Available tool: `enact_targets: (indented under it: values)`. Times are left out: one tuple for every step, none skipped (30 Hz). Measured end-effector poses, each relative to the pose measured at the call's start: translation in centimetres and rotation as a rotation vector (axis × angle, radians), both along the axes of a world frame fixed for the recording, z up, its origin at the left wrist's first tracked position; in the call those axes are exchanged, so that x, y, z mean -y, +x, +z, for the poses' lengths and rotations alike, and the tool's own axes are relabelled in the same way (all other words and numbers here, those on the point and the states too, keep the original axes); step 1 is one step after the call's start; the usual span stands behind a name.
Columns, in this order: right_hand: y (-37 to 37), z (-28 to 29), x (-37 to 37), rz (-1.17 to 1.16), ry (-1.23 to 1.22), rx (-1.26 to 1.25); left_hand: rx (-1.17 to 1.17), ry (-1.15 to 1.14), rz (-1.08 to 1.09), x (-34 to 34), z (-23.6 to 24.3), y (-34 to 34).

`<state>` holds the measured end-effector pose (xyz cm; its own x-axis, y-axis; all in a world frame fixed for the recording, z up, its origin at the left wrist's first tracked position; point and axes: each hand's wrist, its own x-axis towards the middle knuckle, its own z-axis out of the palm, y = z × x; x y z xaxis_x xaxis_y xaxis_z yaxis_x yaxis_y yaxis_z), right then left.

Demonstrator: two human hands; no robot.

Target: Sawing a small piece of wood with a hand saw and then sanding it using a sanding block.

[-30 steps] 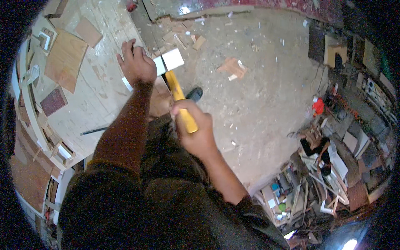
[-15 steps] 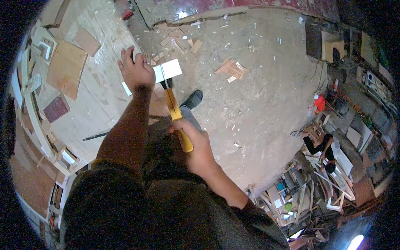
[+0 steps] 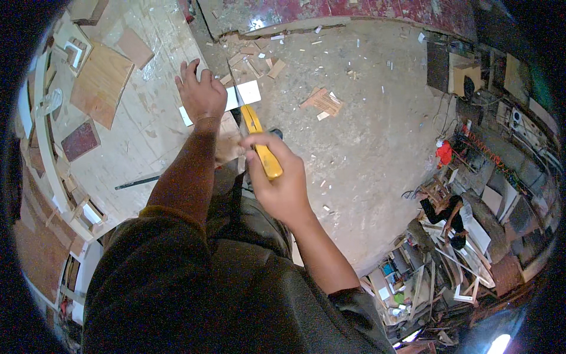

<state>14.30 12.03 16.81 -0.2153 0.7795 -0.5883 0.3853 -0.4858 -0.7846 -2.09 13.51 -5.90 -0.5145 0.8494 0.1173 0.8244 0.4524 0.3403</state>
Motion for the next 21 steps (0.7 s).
enact_targets:
  values:
    - [-0.5, 0.1, -0.4, 0.004, 0.015, -0.024, 0.002, -0.010, 0.004, 0.1, 0.2, -0.1]
    - [-0.9, 0.3, -1.2, 0.004, 0.020, -0.031, 0.003, -0.019, 0.009, 0.2, 0.3, -0.3]
    - [-1.2, 0.5, -2.3, 0.042, 0.031, -0.015, 0.001, -0.012, 0.006, 0.3, 0.4, -0.4]
    - [-1.4, 0.4, -3.3, 0.082, 0.042, 0.001, 0.002, 0.007, 0.005, 0.4, 0.3, -0.5]
    - [-1.1, 0.2, -4.3, 0.121, 0.159, 0.051, 0.009, 0.031, -0.003, 0.2, 0.4, -0.2]
    - [-1.0, 0.2, -5.1, 0.112, 0.170, 0.055, 0.013, 0.043, -0.011, -0.1, 0.5, -0.1]
    - [-0.9, 0.3, -5.8, 0.109, 0.156, 0.073, 0.013, 0.037, -0.010, -0.1, 0.6, 0.0]
    - [-0.8, 0.3, -6.4, 0.106, 0.142, 0.091, 0.014, 0.031, -0.008, -0.1, 0.7, 0.0]
    - [-0.7, 0.2, -6.9, 0.119, 0.166, 0.120, 0.016, 0.039, -0.013, -0.2, 0.7, 0.2]
    - [-0.9, 0.4, -7.0, 0.118, 0.168, 0.118, 0.008, 0.031, -0.006, 0.0, 0.7, 0.0]
    - [-1.4, 0.9, -7.2, 0.139, 0.128, 0.135, 0.001, 0.022, 0.001, 0.2, 0.7, -0.1]
    - [-1.8, 1.2, -7.2, 0.160, 0.087, 0.153, -0.001, 0.025, 0.001, 0.3, 0.6, -0.2]
    - [-1.8, 0.9, -6.9, 0.156, 0.092, 0.155, 0.003, 0.009, 0.005, 0.3, 0.5, -0.2]
    - [-1.8, 0.4, -6.5, 0.151, 0.163, 0.125, 0.007, -0.007, 0.010, 0.3, 0.5, -0.1]
    - [-1.8, 0.0, -6.2, 0.147, 0.235, 0.096, 0.008, -0.002, 0.007, 0.2, 0.5, 0.0]
    - [-2.1, 0.0, -5.9, 0.147, 0.240, 0.096, 0.005, -0.010, 0.006, 0.2, 0.4, 0.0]
    - [-2.4, -0.1, -5.6, 0.132, 0.230, 0.103, 0.002, -0.018, 0.006, 0.1, 0.4, 0.0]
    - [-2.5, -0.1, -5.4, 0.118, 0.220, 0.111, 0.002, -0.013, 0.007, 0.3, 0.4, -0.1]
    - [-2.4, -0.1, -5.2, 0.118, 0.227, 0.111, 0.008, -0.003, -0.001, 0.4, 0.4, -0.2]
    - [-2.3, -0.1, -5.1, 0.117, 0.238, 0.119, 0.014, 0.006, -0.008, 0.4, 0.5, -0.2]
    - [-2.3, -0.1, -5.1, 0.116, 0.250, 0.126, 0.015, 0.012, -0.006, 0.3, 0.5, -0.2]
